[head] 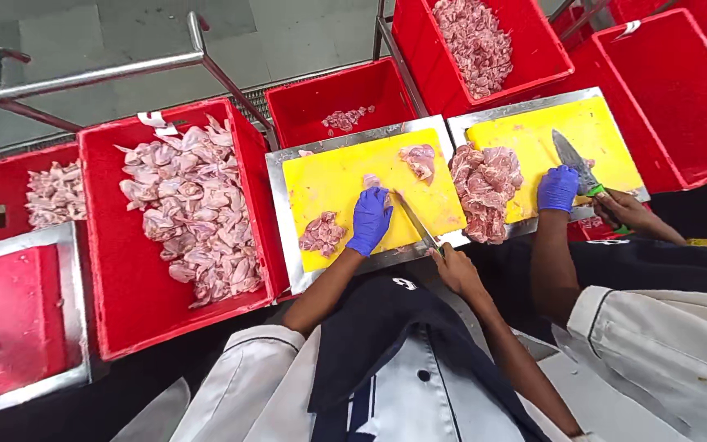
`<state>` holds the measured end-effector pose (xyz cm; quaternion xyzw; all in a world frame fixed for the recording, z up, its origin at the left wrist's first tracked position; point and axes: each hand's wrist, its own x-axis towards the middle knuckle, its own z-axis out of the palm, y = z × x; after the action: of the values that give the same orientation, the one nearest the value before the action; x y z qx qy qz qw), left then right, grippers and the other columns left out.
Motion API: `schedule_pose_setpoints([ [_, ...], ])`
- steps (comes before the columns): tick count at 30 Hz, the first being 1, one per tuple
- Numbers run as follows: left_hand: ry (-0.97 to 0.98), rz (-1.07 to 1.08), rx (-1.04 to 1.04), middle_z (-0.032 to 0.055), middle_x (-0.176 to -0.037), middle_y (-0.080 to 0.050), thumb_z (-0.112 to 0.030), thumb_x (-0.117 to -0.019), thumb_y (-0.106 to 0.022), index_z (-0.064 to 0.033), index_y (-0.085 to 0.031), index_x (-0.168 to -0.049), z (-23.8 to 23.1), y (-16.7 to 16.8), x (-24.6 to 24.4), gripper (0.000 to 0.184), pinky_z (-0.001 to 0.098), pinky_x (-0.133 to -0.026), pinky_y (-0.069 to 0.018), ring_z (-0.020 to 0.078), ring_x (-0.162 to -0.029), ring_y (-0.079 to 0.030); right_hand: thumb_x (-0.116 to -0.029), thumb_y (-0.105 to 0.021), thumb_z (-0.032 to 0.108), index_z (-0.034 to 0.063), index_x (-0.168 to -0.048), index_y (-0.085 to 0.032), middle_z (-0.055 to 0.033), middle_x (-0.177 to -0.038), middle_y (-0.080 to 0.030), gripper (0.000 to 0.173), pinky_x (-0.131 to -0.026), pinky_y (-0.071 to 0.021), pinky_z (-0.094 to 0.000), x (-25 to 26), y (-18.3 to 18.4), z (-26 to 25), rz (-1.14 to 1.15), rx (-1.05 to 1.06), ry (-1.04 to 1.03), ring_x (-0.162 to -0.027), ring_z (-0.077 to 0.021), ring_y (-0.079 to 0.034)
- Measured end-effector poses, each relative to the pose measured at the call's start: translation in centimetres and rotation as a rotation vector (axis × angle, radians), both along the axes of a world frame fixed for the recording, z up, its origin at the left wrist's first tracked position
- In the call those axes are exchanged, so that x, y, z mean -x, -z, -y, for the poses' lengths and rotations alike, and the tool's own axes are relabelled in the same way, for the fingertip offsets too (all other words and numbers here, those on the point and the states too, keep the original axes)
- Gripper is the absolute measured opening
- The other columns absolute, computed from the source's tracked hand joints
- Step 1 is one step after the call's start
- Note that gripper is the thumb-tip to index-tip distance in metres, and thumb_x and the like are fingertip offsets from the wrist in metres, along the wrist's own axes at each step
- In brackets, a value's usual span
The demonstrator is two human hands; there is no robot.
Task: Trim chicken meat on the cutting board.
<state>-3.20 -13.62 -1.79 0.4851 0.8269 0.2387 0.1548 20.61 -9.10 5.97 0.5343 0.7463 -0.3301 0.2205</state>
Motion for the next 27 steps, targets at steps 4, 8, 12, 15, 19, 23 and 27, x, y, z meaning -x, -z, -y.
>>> schedule_pose_setpoints([
  [4, -0.026, 0.098, 0.154, 0.0180, -0.128, -0.066, -0.012, -0.0950, -0.062, -0.0044, -0.069, -0.124, -2.1, -2.4, 2.6, 0.030, 0.0503, -0.102, -0.0534, 0.0352, -0.124, -0.062, -0.1098, -0.040, 0.048, -0.0004, -0.123, -0.059, -0.0224, -0.093, -0.068, 0.054, -0.083, -0.0540, -0.0589, 1.1, -0.9, 1.2, -0.071, -0.087, 0.140, -0.094, -0.0405, -0.070],
  [8, -0.010, 0.222, -0.111, 0.0138, -0.112, -0.073, -0.009, -0.0884, -0.070, -0.0056, -0.075, -0.109, -2.9, -6.3, 7.1, 0.022, 0.0481, -0.096, -0.0568, 0.0280, -0.106, -0.070, -0.1086, -0.040, 0.053, 0.0005, -0.130, -0.058, -0.0241, -0.102, -0.069, 0.059, -0.087, -0.0534, -0.0602, 1.8, 0.1, 2.3, -0.003, -0.026, 0.110, -0.101, -0.0418, -0.069],
  [12, 0.287, 0.210, -0.162, 0.0138, -0.120, -0.071, 0.001, -0.0951, -0.059, -0.0050, -0.075, -0.112, -0.1, -5.8, 11.5, 0.024, 0.0452, -0.106, -0.0519, 0.0271, -0.118, -0.066, -0.1090, -0.043, 0.049, -0.0021, -0.132, -0.057, -0.0252, -0.103, -0.069, 0.058, -0.088, -0.0536, -0.0596, 2.6, 0.8, 2.8, -0.010, -0.044, 0.096, -0.101, -0.0425, -0.069],
  [15, 0.297, 0.172, -0.032, 0.0122, -0.132, -0.068, 0.009, -0.0963, -0.044, -0.0059, -0.074, -0.116, 2.5, -2.0, 12.9, 0.039, 0.0448, -0.115, -0.0446, 0.0281, -0.131, -0.060, -0.1092, -0.044, 0.046, -0.0019, -0.129, -0.058, -0.0251, -0.106, -0.070, 0.054, -0.089, -0.0537, -0.0588, 3.8, -0.1, 2.6, 0.032, -0.089, 0.024, -0.103, -0.0416, -0.069],
  [19, 0.088, 0.171, -0.019, 0.0128, -0.130, -0.069, 0.000, -0.0909, -0.055, -0.0097, -0.074, -0.122, 2.7, -2.4, 11.8, 0.037, 0.0492, -0.110, -0.0484, 0.0293, -0.127, -0.063, -0.1094, -0.044, 0.044, -0.0020, -0.124, -0.060, -0.0240, -0.096, -0.069, 0.051, -0.085, -0.0541, -0.0588, 5.6, -0.6, 2.6, -0.061, -0.154, -0.027, -0.096, -0.0424, -0.070],
  [23, 0.118, 0.204, -0.075, 0.0129, -0.130, -0.067, -0.013, -0.0960, -0.065, -0.0059, -0.070, -0.121, 0.6, -1.3, 10.6, 0.026, 0.0459, -0.107, -0.0516, 0.0270, -0.123, -0.064, -0.1091, -0.042, 0.049, -0.0005, -0.121, -0.059, -0.0211, -0.092, -0.069, 0.054, -0.082, -0.0551, -0.0573, 8.1, -1.5, 2.6, -0.078, -0.109, -0.131, -0.093, -0.0401, -0.070],
  [27, 0.165, 0.217, -0.078, 0.0164, -0.126, -0.068, -0.005, -0.0979, -0.060, -0.0019, -0.071, -0.116, -0.7, -0.4, 11.1, 0.021, 0.0458, -0.110, -0.0489, 0.0303, -0.124, -0.063, -0.1099, -0.040, 0.047, -0.0013, -0.130, -0.054, -0.0233, -0.104, -0.069, 0.054, -0.086, -0.0559, -0.0567, 11.9, -1.7, 1.8, -0.003, -0.072, -0.138, -0.101, -0.0408, -0.070],
])
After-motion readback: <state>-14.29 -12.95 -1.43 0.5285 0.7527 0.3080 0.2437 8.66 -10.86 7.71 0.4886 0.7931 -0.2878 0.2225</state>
